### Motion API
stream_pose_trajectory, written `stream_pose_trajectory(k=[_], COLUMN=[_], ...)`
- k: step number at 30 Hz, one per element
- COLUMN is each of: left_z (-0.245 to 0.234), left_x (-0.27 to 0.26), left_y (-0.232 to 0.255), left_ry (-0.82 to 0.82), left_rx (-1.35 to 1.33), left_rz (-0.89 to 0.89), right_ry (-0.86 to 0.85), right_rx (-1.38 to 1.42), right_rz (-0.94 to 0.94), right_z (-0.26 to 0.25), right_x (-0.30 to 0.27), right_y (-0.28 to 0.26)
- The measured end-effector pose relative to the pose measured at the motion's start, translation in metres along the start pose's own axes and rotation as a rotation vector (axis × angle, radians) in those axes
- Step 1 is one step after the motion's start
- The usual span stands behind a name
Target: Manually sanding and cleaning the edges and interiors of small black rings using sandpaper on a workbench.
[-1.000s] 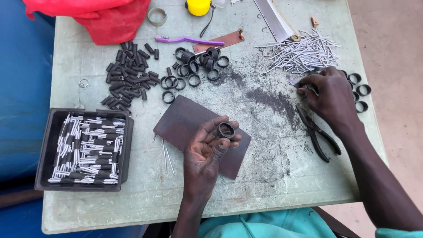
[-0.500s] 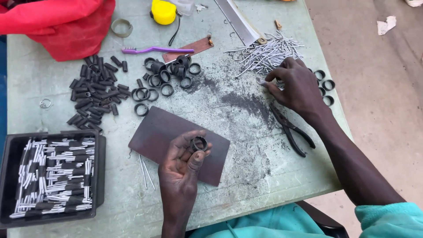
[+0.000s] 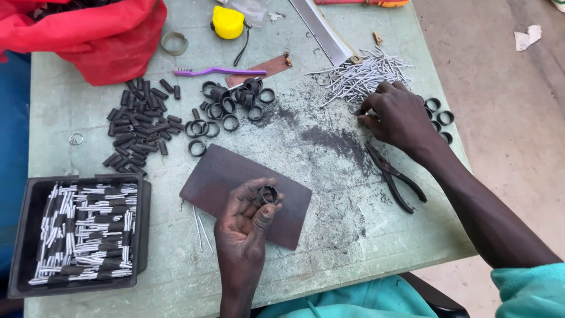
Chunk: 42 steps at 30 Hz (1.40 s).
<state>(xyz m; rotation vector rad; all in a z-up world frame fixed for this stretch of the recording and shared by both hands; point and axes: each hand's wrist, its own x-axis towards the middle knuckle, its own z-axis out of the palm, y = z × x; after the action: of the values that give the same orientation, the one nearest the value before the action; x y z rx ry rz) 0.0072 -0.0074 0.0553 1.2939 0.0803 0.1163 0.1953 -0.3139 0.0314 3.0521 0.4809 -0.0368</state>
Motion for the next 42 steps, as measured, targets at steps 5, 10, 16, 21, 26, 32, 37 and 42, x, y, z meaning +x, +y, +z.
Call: stream_pose_trajectory(k=[5, 10, 16, 21, 26, 32, 37, 42], left_z=[0.000, -0.008, -0.003, -0.005, -0.002, 0.008, 0.019, 0.027], left_x=[-0.002, -0.005, -0.003, -0.007, -0.002, 0.009, 0.018, 0.019], left_y=[0.004, -0.001, 0.001, -0.003, -0.004, -0.004, -0.009, -0.008], left_ry=[0.001, 0.082, 0.022, 0.033, -0.011, -0.010, -0.004, -0.031], left_rx=[0.007, 0.010, 0.004, -0.073, -0.061, 0.022, 0.085, 0.138], left_rz=[-0.002, -0.045, -0.036, -0.052, 0.001, 0.037, 0.023, 0.033], right_ry=[-0.048, -0.036, -0.088, 0.433, 0.228, 0.037, -0.039, -0.189], right_rx=[-0.011, 0.049, -0.121, 0.285, 0.958, 1.184, 1.360, 1.418], right_rz=[0.004, 0.076, -0.103, -0.282, -0.272, -0.479, -0.585, -0.443], right_z=[-0.008, -0.002, 0.005, -0.019, -0.038, -0.028, -0.023, -0.029], right_x=[-0.003, -0.010, -0.002, -0.010, -0.031, -0.049, -0.053, -0.056], right_y=[-0.004, 0.000, 0.007, -0.003, -0.050, -0.083, -0.101, -0.106])
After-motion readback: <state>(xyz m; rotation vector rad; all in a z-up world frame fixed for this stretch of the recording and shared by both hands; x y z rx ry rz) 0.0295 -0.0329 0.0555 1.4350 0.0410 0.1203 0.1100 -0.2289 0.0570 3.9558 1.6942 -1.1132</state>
